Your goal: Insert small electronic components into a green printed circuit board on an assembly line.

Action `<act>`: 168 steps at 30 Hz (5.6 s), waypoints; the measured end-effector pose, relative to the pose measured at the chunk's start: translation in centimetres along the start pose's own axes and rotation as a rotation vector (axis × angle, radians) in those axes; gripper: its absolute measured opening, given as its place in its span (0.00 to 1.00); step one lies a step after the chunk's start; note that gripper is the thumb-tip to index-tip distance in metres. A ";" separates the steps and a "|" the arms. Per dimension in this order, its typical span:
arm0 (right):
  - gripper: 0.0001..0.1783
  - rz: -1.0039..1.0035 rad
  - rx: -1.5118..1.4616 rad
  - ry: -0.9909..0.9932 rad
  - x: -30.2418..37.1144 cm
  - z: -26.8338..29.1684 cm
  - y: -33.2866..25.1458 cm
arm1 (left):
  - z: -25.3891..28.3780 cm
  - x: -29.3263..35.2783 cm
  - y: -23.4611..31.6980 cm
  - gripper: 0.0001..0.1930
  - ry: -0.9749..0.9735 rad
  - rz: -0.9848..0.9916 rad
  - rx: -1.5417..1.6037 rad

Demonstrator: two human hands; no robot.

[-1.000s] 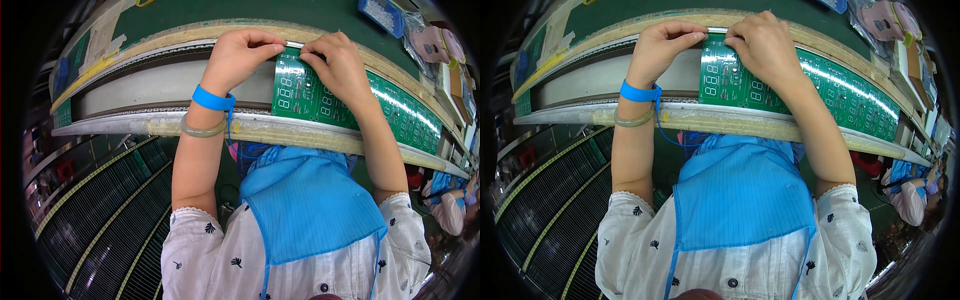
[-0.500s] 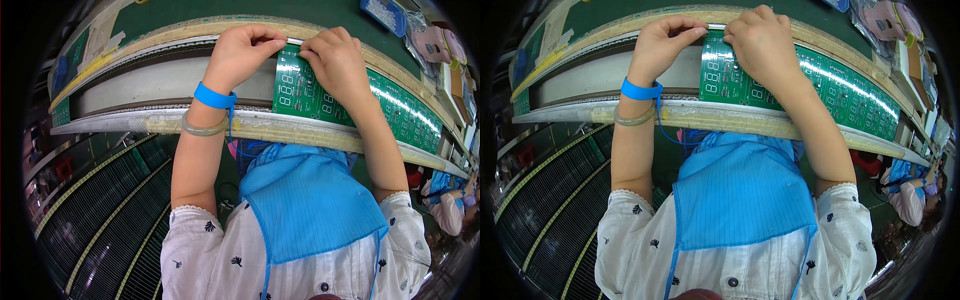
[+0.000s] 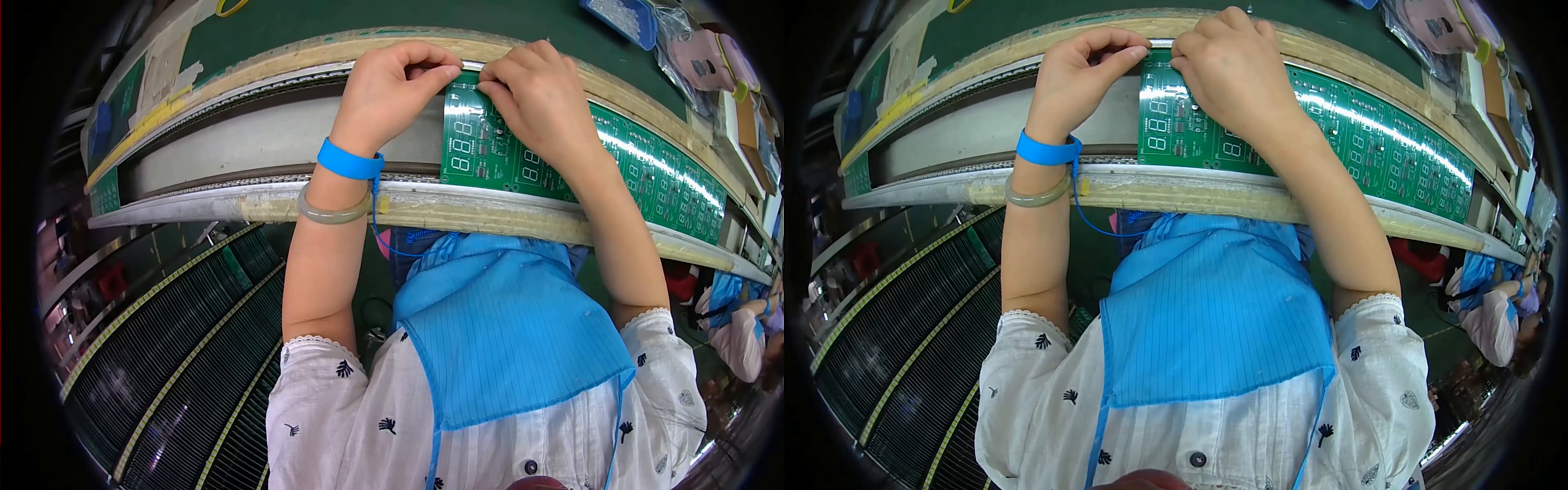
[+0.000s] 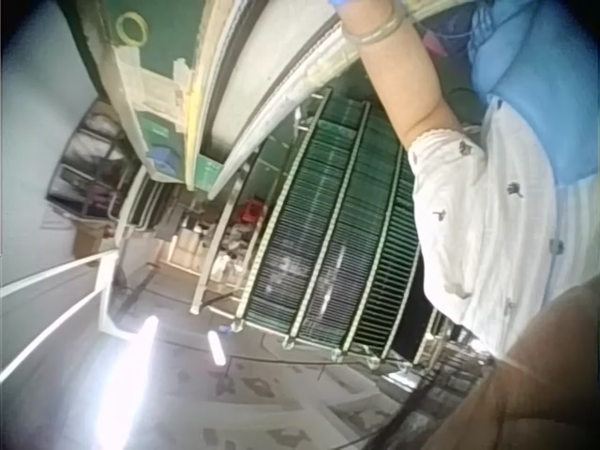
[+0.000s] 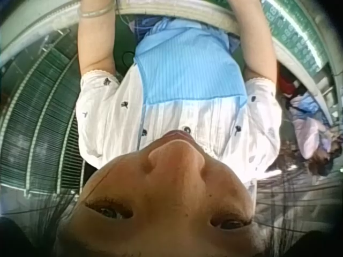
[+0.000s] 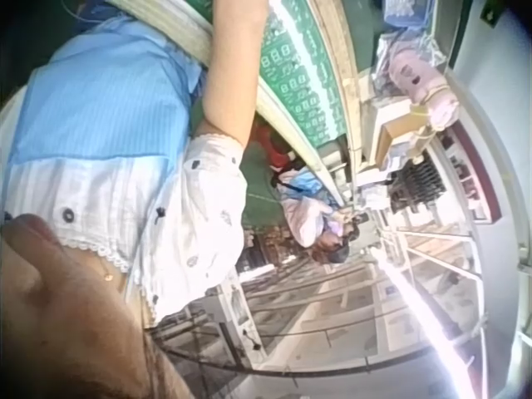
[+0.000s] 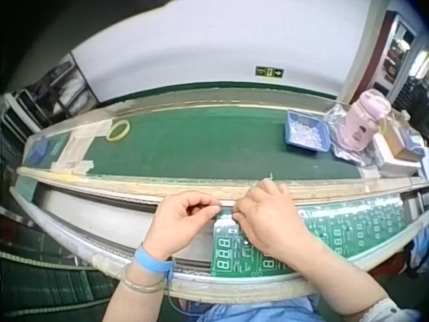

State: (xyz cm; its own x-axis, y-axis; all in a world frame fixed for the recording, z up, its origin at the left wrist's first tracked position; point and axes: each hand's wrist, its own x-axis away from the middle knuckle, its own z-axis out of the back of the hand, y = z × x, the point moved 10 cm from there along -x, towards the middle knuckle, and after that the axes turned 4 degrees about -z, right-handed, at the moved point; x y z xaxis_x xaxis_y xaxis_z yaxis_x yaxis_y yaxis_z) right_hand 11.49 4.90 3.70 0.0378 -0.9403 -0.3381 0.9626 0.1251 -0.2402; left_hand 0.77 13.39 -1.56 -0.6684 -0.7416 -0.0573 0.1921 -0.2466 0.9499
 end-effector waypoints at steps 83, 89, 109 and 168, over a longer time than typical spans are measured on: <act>0.10 -0.351 -0.177 0.076 -0.3 6.0 8.1 | -2.0 0.8 5.4 0.02 0.116 -0.570 -0.743; 0.11 -0.436 -0.244 0.080 0.1 6.3 9.6 | -2.3 0.8 5.7 0.03 0.084 -0.568 -0.739; 0.10 -0.343 -0.147 0.081 -0.5 7.2 10.0 | -3.4 1.0 6.7 0.04 0.099 -0.606 -0.828; 0.10 -0.096 -0.269 -0.142 -1.7 -1.1 0.4 | 3.3 1.0 3.3 0.05 0.403 -0.313 -0.267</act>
State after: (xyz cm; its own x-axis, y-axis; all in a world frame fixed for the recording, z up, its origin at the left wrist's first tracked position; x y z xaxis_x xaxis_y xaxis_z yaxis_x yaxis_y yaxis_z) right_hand 11.50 6.93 3.15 0.0059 -0.9842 -0.1768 0.8589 0.0955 -0.5031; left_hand -1.65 13.85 2.51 -0.4062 -0.7741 -0.4855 0.2390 -0.6029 0.7612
